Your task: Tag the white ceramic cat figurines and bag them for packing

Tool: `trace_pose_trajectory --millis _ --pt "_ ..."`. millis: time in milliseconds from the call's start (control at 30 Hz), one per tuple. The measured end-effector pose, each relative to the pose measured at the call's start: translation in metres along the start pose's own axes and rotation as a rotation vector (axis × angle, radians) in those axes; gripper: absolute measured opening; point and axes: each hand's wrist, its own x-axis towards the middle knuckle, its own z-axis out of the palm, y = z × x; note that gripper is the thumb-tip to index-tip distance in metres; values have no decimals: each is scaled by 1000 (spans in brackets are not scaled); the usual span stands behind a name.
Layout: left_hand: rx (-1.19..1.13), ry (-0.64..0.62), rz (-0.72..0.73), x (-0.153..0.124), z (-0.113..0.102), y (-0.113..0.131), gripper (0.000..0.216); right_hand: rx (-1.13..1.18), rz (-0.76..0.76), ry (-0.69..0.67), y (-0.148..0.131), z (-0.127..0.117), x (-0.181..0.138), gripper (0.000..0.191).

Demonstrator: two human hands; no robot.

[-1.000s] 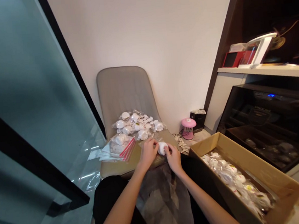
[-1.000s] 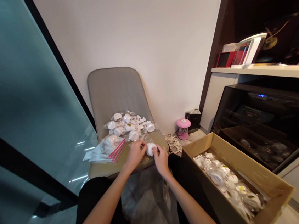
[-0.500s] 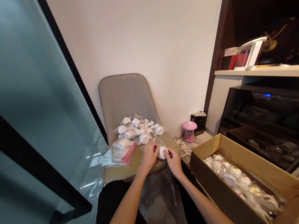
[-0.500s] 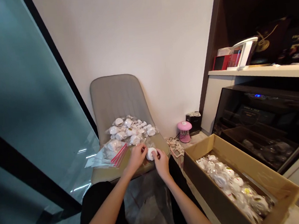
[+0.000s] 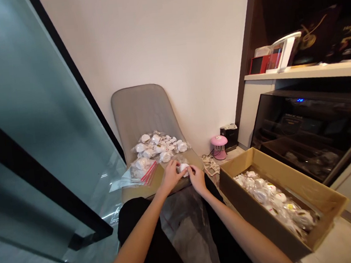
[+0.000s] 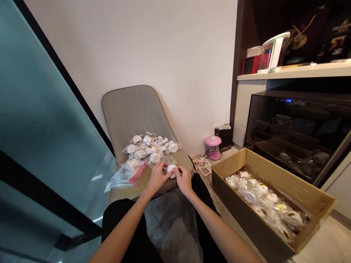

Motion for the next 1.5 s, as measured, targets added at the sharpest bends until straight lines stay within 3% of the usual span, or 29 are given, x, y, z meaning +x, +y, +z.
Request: trace_pose_trajectory --millis 300,667,867,1067,1233,1500 --pt "149 -93 42 2 -11 20 13 -66 -40 -53 -5 -11 6 35" --pt "289 -30 -40 2 -18 26 4 -96 -120 -161 -6 -12 11 21" --pt "340 -40 -8 2 -14 32 19 -89 -27 -150 0 -7 14 18" --pt "334 -160 104 3 -14 33 32 -103 44 -195 5 -14 20 24" --pt "316 -257 170 0 -14 34 36 -129 33 -203 0 -19 16 26" --pt "350 -231 119 0 -23 30 38 -162 -28 -228 -9 -29 6 23"
